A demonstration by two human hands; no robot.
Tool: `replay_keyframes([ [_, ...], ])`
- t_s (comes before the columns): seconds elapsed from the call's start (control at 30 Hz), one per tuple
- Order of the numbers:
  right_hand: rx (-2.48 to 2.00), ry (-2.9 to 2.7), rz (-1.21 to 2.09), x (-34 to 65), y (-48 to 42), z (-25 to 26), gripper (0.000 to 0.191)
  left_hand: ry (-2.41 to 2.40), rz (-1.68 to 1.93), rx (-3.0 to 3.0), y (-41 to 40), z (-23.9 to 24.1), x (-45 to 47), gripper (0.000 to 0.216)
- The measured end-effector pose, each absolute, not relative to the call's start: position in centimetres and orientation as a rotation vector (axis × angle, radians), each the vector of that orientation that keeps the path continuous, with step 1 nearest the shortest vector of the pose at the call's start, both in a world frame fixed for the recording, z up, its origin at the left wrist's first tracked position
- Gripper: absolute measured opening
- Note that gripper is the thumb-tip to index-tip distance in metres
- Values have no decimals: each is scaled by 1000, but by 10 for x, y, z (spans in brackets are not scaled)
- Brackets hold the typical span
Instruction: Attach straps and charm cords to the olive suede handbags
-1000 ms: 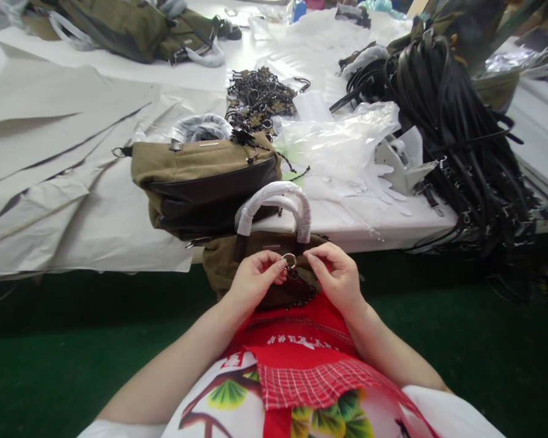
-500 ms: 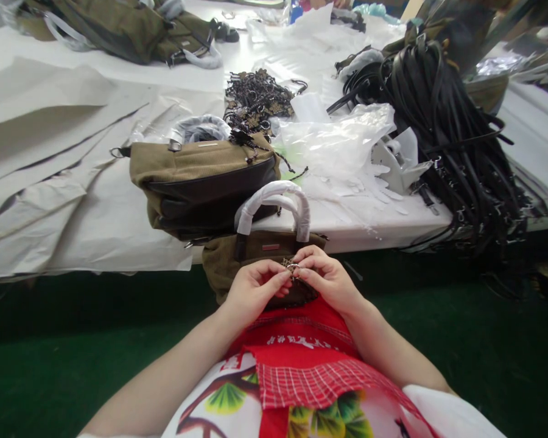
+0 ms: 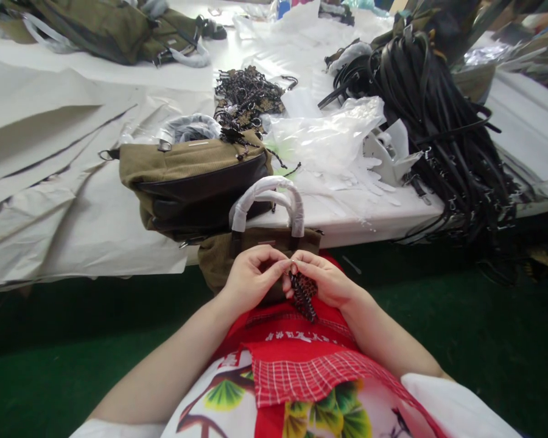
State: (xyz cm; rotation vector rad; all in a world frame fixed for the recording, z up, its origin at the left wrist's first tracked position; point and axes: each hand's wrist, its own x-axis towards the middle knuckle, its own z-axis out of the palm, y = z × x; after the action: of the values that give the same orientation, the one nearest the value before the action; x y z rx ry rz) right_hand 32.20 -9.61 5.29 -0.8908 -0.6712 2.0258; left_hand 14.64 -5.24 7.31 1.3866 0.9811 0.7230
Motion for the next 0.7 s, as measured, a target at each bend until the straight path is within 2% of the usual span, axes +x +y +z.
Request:
replay_keyframes([
  [0.27, -997, -507, 1792, 320, -91, 42, 20, 1225, 648, 1902, -20, 58, 157, 25],
  [0.4, -1063, -462, 1716, 324, -84, 32, 22, 1359, 447, 2168, 4, 52, 186, 24],
  [0.6, -1112, -366, 1727, 326, -77, 24, 26, 1303, 535, 2045, 26, 51, 217, 25],
  [0.7, -1109, -291, 1747, 321, -70, 22, 22, 1201, 618, 1967, 30, 54, 215, 23],
])
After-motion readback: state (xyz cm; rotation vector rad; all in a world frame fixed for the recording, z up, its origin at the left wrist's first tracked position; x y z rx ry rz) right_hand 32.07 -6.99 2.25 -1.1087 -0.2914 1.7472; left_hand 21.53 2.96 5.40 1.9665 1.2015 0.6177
